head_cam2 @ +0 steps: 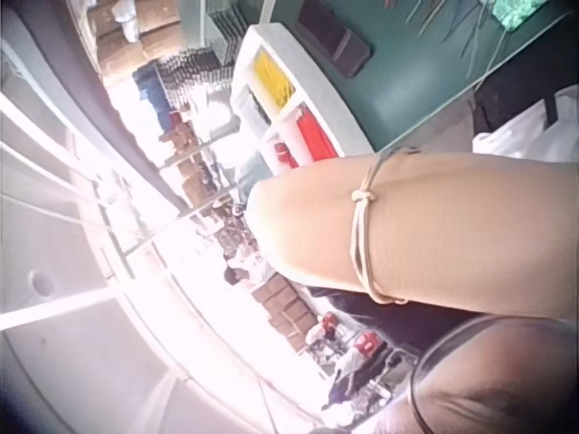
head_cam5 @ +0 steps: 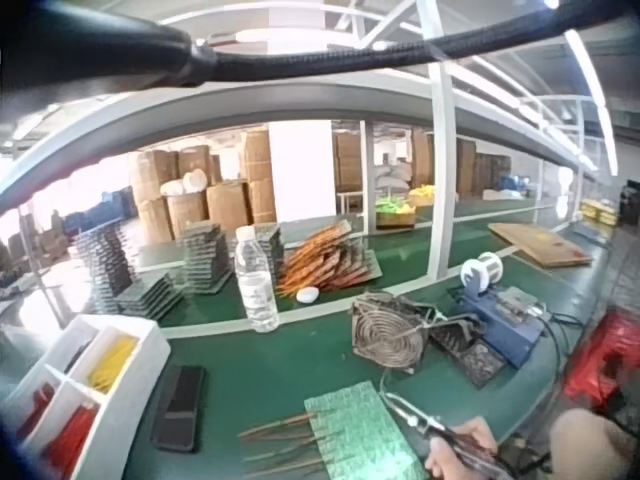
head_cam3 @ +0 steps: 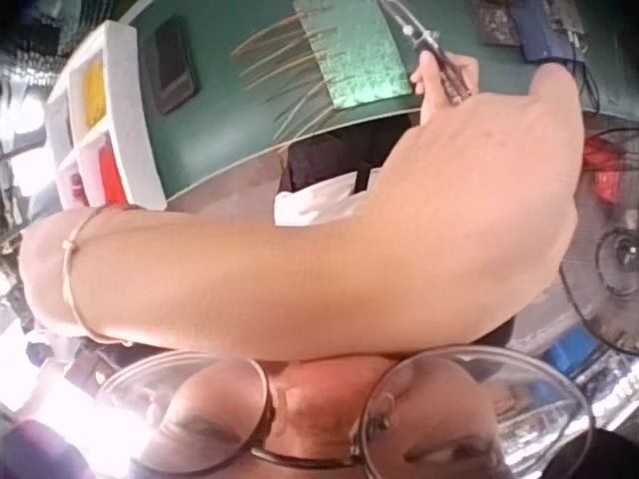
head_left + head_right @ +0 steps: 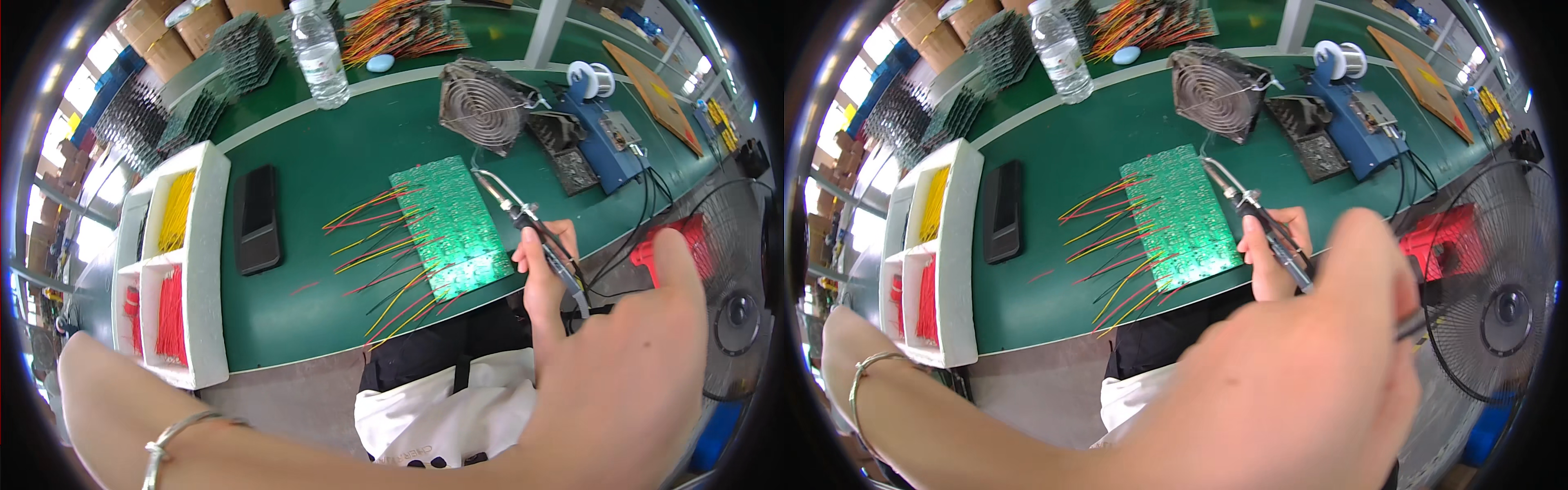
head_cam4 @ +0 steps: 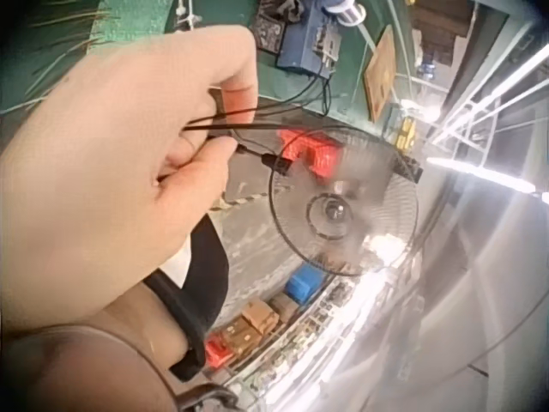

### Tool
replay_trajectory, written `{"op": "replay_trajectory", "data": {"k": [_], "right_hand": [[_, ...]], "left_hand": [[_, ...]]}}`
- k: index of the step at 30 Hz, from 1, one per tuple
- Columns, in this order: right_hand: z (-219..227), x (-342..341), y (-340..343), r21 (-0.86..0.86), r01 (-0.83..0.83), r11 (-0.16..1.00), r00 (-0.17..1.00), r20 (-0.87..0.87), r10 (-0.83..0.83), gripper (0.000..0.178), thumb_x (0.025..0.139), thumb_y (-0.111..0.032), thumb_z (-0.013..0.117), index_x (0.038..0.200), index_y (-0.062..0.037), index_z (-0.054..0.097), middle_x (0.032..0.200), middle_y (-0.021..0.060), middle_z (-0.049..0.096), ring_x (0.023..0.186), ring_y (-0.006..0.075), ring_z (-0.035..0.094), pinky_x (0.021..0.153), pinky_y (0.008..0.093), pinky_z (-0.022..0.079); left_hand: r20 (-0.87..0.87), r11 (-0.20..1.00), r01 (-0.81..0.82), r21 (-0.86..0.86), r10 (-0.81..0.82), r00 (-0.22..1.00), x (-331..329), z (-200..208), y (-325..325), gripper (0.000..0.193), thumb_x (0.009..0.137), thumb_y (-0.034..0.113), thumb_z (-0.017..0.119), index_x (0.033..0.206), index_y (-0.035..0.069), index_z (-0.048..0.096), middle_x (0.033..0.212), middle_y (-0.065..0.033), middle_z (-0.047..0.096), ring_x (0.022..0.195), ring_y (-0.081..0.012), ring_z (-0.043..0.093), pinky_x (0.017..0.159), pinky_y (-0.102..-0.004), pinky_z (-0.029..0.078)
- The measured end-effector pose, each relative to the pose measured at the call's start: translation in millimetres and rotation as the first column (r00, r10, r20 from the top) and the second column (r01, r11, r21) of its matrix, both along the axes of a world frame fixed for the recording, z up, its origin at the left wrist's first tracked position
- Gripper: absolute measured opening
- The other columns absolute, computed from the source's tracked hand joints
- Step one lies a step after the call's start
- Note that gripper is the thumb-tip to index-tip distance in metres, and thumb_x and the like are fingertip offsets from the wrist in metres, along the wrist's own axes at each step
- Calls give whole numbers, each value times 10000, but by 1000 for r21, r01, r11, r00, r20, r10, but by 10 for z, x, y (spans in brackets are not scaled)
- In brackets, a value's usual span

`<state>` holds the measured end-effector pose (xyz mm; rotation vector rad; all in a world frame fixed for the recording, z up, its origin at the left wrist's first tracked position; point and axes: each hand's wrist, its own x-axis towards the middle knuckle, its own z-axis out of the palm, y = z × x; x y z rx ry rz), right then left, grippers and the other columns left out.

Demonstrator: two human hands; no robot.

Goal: The person solders wires onto a circuit board using a soldering iron, repeatedly taking wires from a container, positioning them on the board, and soldering them into place.

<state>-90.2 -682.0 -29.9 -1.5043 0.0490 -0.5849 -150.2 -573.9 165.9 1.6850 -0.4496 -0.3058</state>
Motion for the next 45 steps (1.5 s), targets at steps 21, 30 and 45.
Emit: {"op": "replay_trajectory", "data": {"k": [21,30,45], "right_hand": [[-61,-45,66,218,-191,957,975,-70,210,173,818,-106,640,865,-25,495,725,26,581,592,36,528,512,184,413],[-124,-6,-57,129,-116,985,993,43,111,178,814,-107,639,850,-13,492,711,45,617,599,40,536,518,213,417],[25,-65,-23,182,-122,976,992,37,117,170,835,-91,610,869,-34,453,671,34,574,592,43,513,511,203,409]], "left_hand": [[-323,924,-52,-379,-80,943,18,-35,699,163,768,131,635,786,10,527,560,6,441,419,-103,391,379,-252,305],[349,448,625,-639,-556,755,109,61,649,268,791,214,659,936,15,553,530,-22,440,349,-119,358,333,-253,277],[817,881,-30,471,-424,392,477,-1172,825,221,696,114,686,798,18,515,555,-68,496,453,-200,502,421,-305,393]]}}
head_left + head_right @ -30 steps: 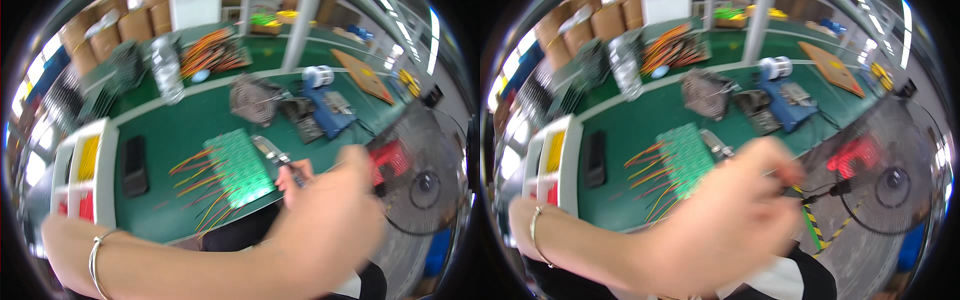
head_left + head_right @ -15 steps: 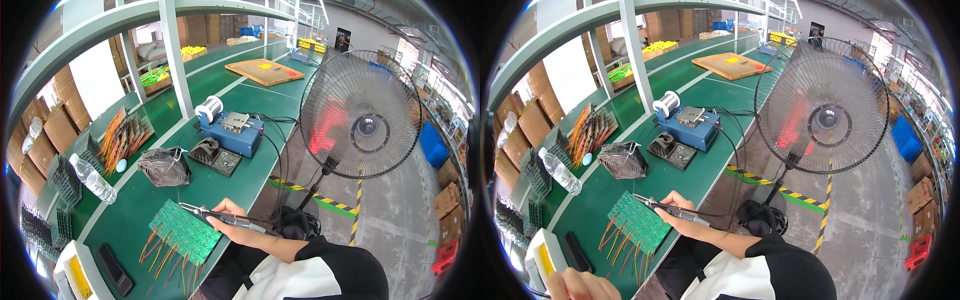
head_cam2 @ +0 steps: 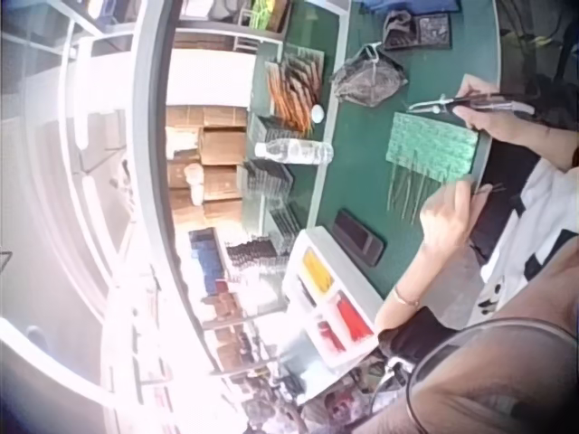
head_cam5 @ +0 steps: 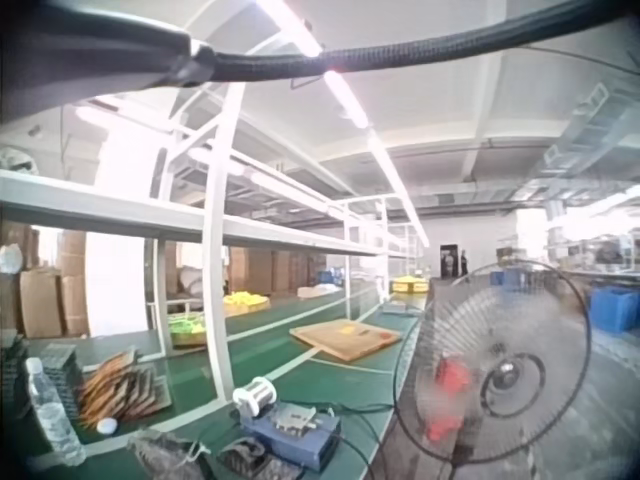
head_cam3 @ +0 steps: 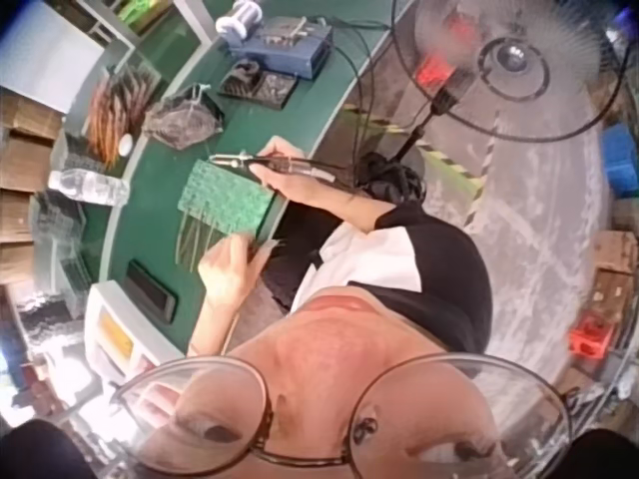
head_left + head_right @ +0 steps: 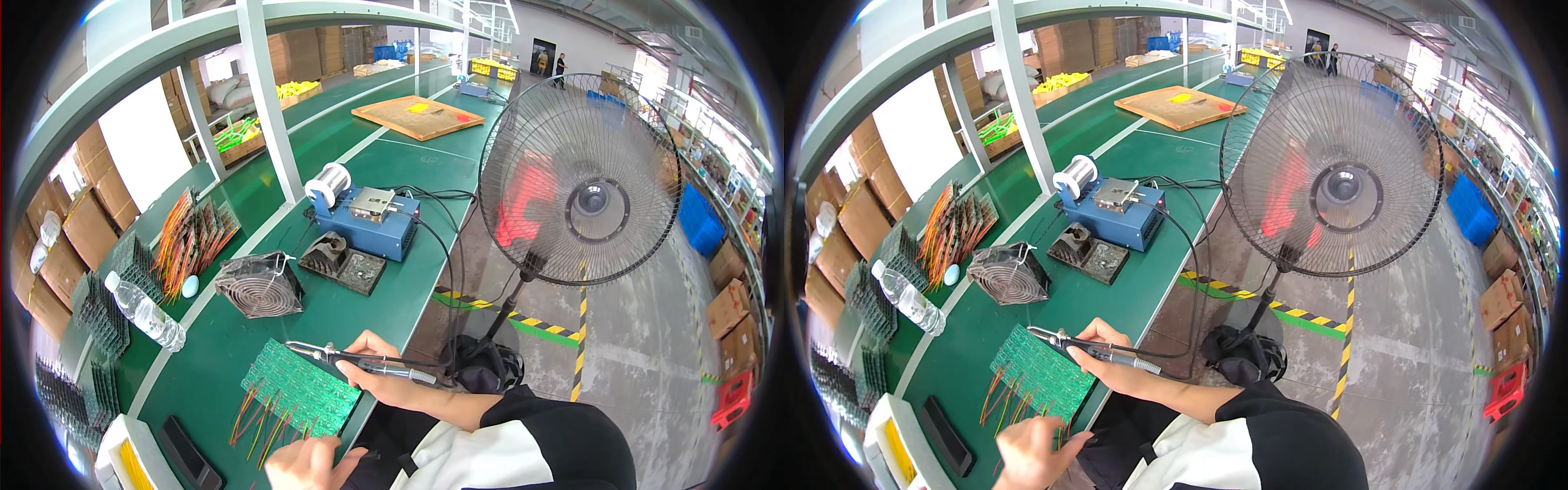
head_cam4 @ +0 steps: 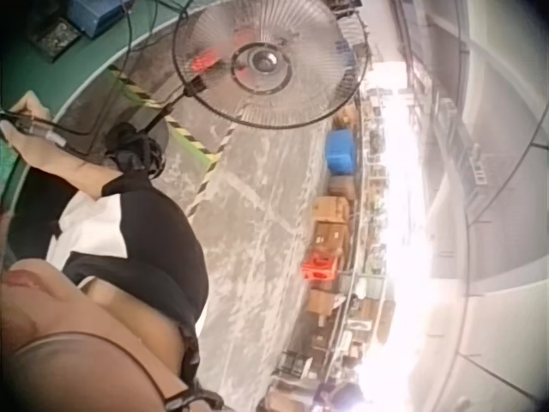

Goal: The person solders wires onto a circuit board using a soldering iron, repeatedly taking wires from a container, positioning them on the board, and soldering them into place.

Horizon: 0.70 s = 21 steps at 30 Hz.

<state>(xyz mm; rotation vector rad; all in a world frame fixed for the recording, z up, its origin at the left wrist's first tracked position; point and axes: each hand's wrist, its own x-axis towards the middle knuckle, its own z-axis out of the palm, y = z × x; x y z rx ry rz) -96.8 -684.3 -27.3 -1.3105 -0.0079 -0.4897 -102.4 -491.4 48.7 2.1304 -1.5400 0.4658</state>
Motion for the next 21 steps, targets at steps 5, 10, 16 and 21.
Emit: {"op": "replay_trajectory", "data": {"k": [5,10,16,21], "right_hand": [[60,74,1,57,-62,996,998,1,62,153,859,-103,575,868,-53,431,646,52,565,515,64,502,442,196,391],[43,241,-22,67,-26,997,998,-49,29,150,863,-103,566,879,-52,426,618,70,565,502,80,509,440,211,391],[-42,251,-69,31,89,996,995,-49,-88,153,838,-76,591,867,-52,442,632,54,557,502,76,508,435,188,384],[3,279,-19,59,226,972,970,-106,-219,122,847,-85,566,843,-53,448,600,42,503,476,77,443,434,180,336]], "left_hand": [[120,967,-218,128,204,972,165,-438,-12,315,613,218,753,699,79,484,556,-36,477,456,-209,510,409,-318,386],[66,961,-257,99,251,966,406,-532,2,276,687,223,694,695,87,454,551,-38,456,457,-200,508,401,-318,383],[-889,967,-235,-100,20,457,324,-22,-80,197,791,33,622,861,56,439,647,11,435,527,-48,431,478,-183,331],[-880,904,0,-428,-416,230,12,736,-409,264,778,12,533,1010,13,407,562,-75,497,539,-166,570,625,-270,478]]}}
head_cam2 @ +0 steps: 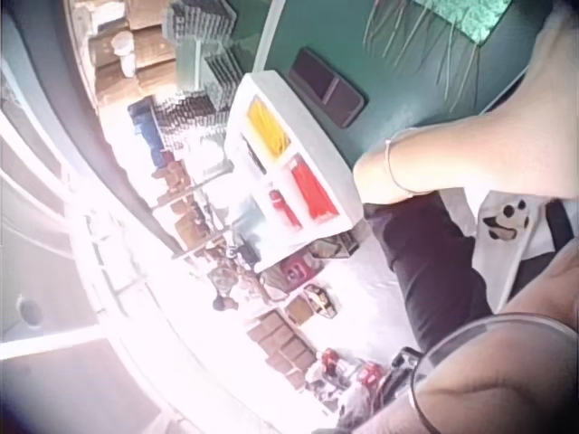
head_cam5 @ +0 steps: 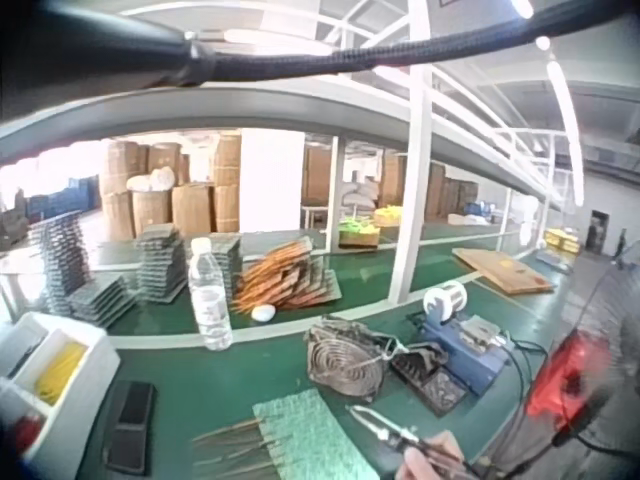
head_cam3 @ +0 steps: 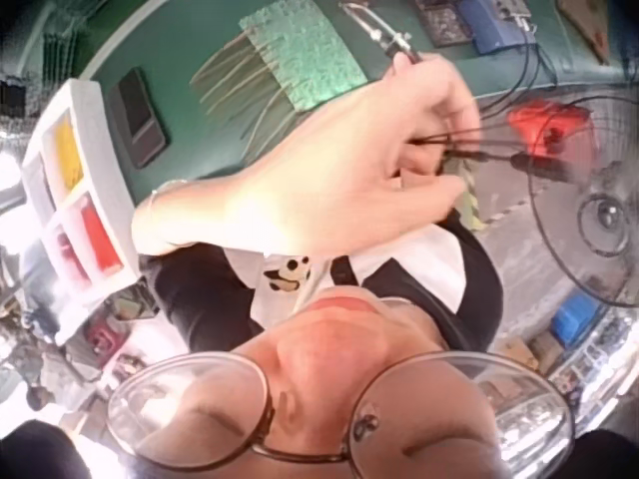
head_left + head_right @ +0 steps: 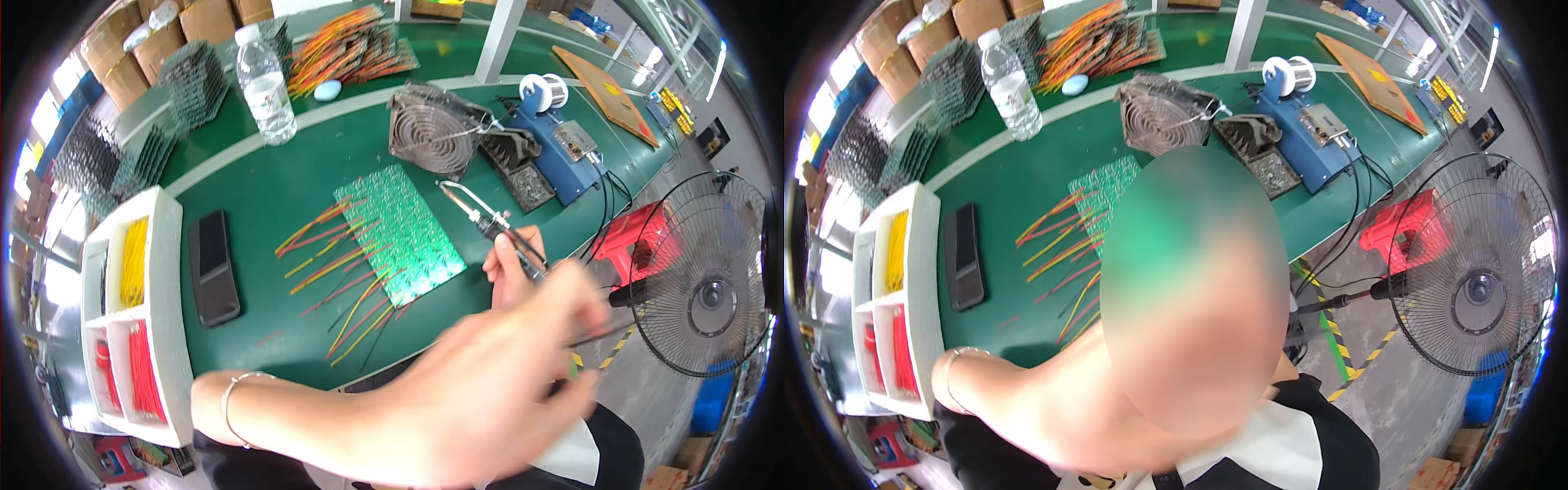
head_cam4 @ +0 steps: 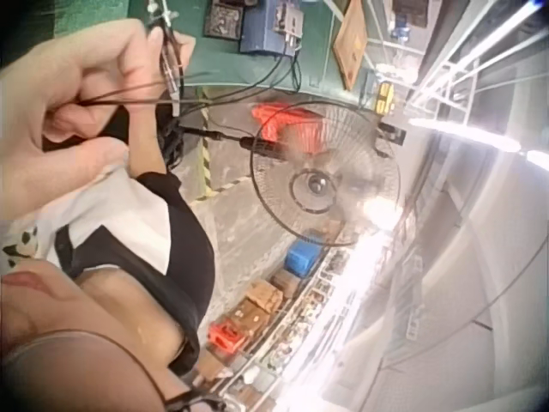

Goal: The person solders wires onto a circuit board using a soldering iron, repeatedly taking wires from a container, positioning them on the board, and soldering them into place.

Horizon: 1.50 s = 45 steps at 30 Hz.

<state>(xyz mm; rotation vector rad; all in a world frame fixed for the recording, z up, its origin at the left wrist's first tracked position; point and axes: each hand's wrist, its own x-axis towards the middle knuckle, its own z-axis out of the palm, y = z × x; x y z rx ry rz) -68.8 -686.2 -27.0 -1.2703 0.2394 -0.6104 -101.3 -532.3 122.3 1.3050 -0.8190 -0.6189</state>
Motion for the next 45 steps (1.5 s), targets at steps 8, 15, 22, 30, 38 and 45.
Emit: {"op": "replay_trajectory", "data": {"k": [8,15,22,30,38,45], "right_hand": [[-12,27,58,-11,-173,985,976,132,173,165,827,-74,610,857,-36,452,597,69,543,464,75,466,422,179,346],[-40,-41,24,-11,-203,979,977,72,203,134,835,-56,591,864,-46,461,629,52,541,477,78,496,411,187,352],[-92,-30,-44,-27,-170,985,975,138,172,171,823,-75,615,857,-33,452,592,59,544,455,68,458,436,171,350],[-71,-3,-27,-57,-127,990,983,127,134,124,852,-113,586,853,-56,476,593,37,518,492,64,437,462,181,323],[43,-28,48,-82,-155,984,986,41,159,163,838,-76,591,836,-45,431,606,66,550,470,74,475,442,186,369],[41,19,64,-81,-180,980,983,22,182,167,836,-74,593,846,-35,431,602,79,554,472,88,499,440,194,387]], "left_hand": [[135,986,-166,8,163,977,-428,240,-411,351,700,40,518,938,-178,380,615,-246,549,599,-374,581,580,-432,469],[39,987,153,-47,-152,988,-509,339,-729,341,714,70,528,945,-147,401,640,-228,559,594,-356,575,555,-440,457],[-33,975,210,69,-208,978,-483,343,-545,330,729,100,538,951,-115,422,666,-211,570,590,-337,570,530,-448,446],[519,965,-234,122,139,844,-446,-164,-383,242,763,-21,488,988,-21,399,578,-112,498,533,-226,549,633,-316,464],[694,574,-793,203,487,530,604,-986,824,79,741,12,614,798,12,558,775,-91,553,646,-197,562,567,-294,475],[646,569,-818,83,595,479,748,-1276,768,85,728,-25,629,779,8,570,728,-27,541,511,-59,375,440,-203,316]]}}
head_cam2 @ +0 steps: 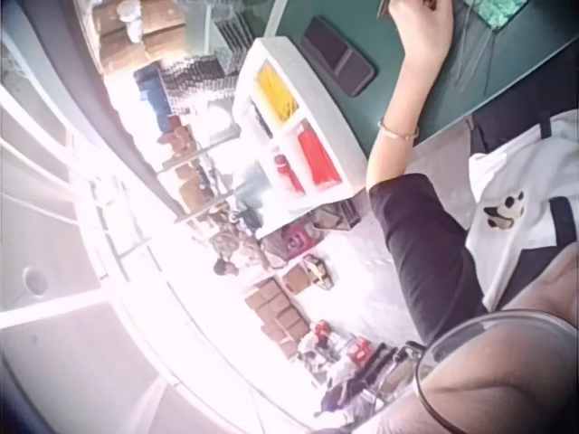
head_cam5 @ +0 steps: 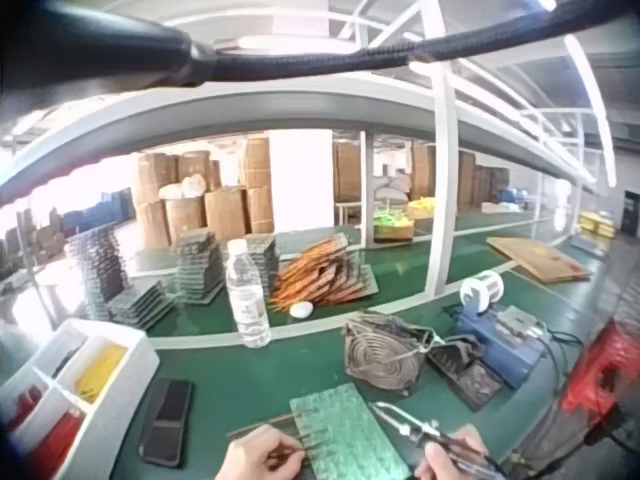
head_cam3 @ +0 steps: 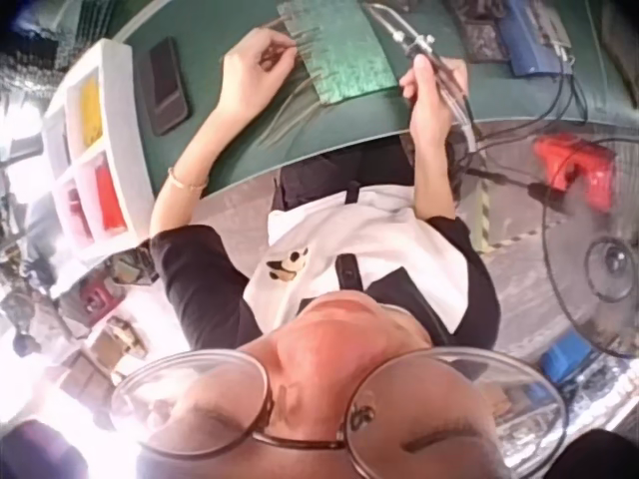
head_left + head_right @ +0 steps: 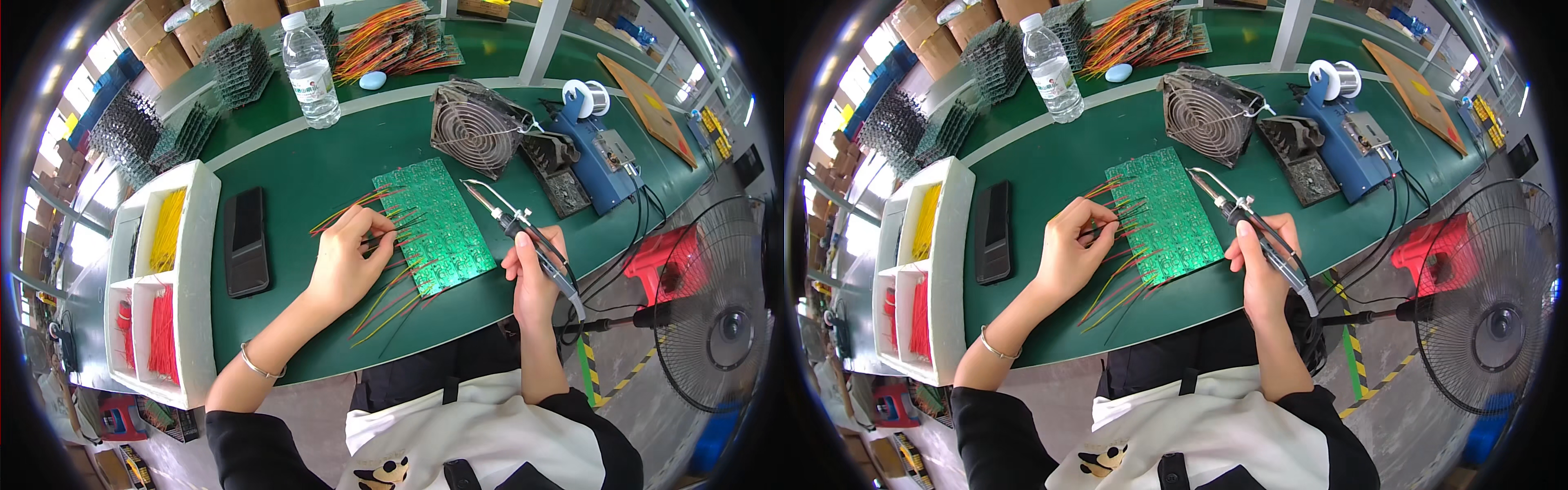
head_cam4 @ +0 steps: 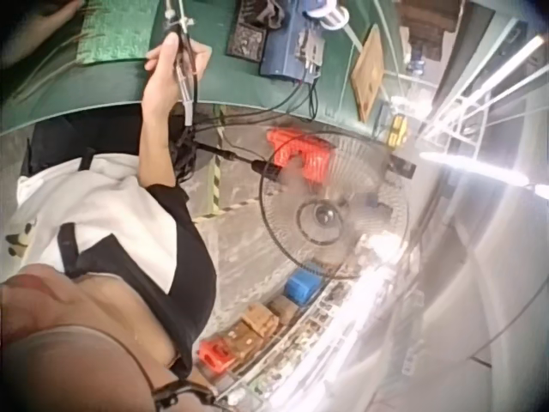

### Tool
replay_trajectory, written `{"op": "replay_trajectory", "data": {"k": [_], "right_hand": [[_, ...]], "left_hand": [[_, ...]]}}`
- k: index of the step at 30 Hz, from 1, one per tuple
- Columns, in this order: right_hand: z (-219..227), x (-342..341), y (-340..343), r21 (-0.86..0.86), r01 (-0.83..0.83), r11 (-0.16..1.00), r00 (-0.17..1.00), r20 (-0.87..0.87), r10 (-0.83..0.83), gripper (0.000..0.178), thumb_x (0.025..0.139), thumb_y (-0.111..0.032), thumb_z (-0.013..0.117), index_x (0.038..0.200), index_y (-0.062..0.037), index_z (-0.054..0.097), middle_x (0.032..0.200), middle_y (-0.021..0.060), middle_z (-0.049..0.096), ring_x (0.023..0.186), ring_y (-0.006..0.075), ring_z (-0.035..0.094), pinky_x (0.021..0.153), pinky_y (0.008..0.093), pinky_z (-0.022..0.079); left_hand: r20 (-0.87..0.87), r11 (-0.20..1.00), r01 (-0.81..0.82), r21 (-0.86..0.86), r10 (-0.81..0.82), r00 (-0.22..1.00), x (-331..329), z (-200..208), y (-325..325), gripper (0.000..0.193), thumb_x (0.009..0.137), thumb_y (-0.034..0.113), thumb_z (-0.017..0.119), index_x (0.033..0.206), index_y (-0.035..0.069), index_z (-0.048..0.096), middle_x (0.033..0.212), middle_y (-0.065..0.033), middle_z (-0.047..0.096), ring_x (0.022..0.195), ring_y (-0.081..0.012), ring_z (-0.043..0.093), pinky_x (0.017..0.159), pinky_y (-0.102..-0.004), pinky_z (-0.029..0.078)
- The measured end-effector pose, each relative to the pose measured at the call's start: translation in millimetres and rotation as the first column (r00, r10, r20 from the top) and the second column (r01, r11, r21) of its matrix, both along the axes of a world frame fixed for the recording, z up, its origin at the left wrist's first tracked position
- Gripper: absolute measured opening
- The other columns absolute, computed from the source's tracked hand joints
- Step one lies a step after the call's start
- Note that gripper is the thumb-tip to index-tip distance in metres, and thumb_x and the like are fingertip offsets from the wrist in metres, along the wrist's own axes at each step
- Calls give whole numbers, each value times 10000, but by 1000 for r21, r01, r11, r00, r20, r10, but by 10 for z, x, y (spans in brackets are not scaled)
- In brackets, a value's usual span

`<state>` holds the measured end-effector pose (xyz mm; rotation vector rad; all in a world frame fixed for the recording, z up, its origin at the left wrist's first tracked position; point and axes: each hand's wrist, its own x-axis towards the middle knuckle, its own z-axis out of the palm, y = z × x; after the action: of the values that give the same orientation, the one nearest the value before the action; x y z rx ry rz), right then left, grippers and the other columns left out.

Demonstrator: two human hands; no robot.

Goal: The person solders wires onto a circuit board using a soldering iron, repeatedly taking wires from a container, positioning them on the board, and soldering them into place.

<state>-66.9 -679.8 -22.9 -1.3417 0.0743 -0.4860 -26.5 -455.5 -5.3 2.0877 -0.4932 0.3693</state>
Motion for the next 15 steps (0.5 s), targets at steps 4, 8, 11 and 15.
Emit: {"op": "replay_trajectory", "data": {"k": [4,8,11,15], "right_hand": [[-32,-14,6,-5,-29,1000,999,-19,29,168,832,-68,596,852,-28,434,596,90,558,464,98,504,437,198,394],[-39,-51,-5,-34,-95,995,995,-43,94,157,835,-59,584,836,-25,430,589,94,560,454,99,514,416,194,394],[-49,-79,-32,-19,-146,989,989,-39,146,167,827,-55,589,822,-21,425,583,86,555,444,94,517,389,187,391],[-30,-145,-11,-23,-197,980,977,-92,194,194,810,-58,613,803,-21,423,580,72,548,453,89,529,395,186,410]], "left_hand": [[-32,999,-22,49,23,999,36,-114,56,88,744,1,616,813,14,564,796,-75,550,681,-172,591,535,-268,472],[-64,999,-4,44,7,998,18,-125,67,90,728,-15,620,802,8,574,787,-79,544,653,-176,586,532,-283,472],[-2,998,16,66,-16,1000,5,-170,59,95,717,-24,623,799,6,587,783,-83,541,640,-190,581,539,-287,474],[75,995,32,92,-39,996,11,-197,64,107,709,-32,624,806,7,603,780,-82,539,631,-211,576,550,-292,478]]}}
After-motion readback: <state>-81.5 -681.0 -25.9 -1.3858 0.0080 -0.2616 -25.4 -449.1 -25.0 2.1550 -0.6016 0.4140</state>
